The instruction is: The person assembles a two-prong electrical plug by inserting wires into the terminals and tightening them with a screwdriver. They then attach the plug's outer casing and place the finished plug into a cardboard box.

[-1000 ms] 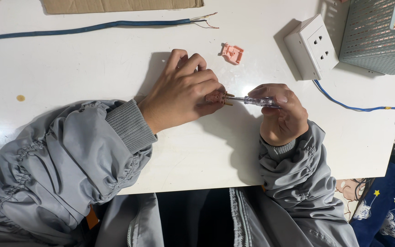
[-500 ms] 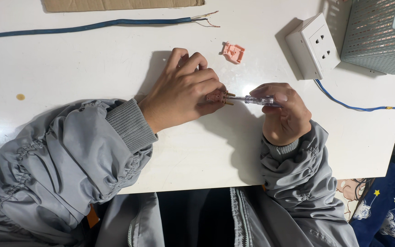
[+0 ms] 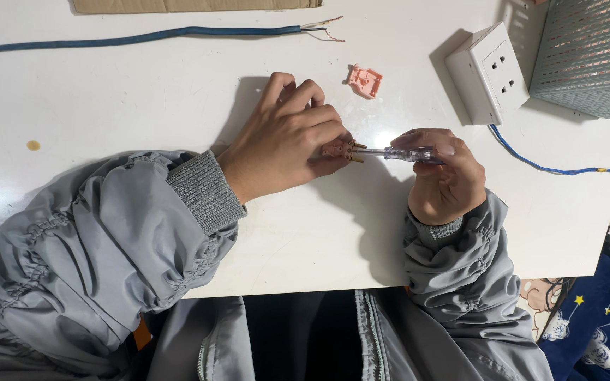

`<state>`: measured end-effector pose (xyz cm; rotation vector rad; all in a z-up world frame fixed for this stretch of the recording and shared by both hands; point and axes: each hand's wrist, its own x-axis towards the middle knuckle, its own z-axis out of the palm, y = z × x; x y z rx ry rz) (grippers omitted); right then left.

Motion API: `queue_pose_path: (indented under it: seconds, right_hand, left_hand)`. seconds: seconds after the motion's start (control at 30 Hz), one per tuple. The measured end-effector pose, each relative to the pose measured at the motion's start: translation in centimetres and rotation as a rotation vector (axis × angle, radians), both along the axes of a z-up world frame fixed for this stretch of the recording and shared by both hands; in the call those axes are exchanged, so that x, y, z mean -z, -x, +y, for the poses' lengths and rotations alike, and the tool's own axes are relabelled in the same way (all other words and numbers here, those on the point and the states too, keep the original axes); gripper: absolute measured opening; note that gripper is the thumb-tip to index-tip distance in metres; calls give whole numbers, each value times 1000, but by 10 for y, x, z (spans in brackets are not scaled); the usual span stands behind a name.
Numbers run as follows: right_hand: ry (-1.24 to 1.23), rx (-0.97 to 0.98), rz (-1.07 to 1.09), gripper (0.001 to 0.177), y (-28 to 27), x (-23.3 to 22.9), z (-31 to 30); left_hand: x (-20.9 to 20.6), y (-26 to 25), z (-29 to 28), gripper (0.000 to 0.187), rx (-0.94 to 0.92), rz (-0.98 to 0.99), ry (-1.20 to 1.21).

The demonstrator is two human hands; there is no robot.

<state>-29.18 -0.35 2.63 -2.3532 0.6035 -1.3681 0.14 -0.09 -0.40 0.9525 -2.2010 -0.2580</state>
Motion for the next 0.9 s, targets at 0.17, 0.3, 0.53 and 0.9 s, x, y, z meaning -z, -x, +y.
queue_pose_path:
  seconds: [0.17, 0.3, 0.53, 0.9]
  right_hand:
    - [34, -59, -25, 43, -1, 0, -2]
    - [28, 53, 9, 49, 3, 3, 2]
    - [110, 132, 38, 48, 1, 2, 0]
    - [107, 9, 23, 37, -7, -8, -6]
  left_hand:
    - [1, 0, 0, 41, -10, -25, 16]
    - [0, 0, -1, 45, 0, -15, 2]
    - [2, 0, -1, 48, 0, -31, -5]
    - [1, 0, 0, 44, -1, -1, 9]
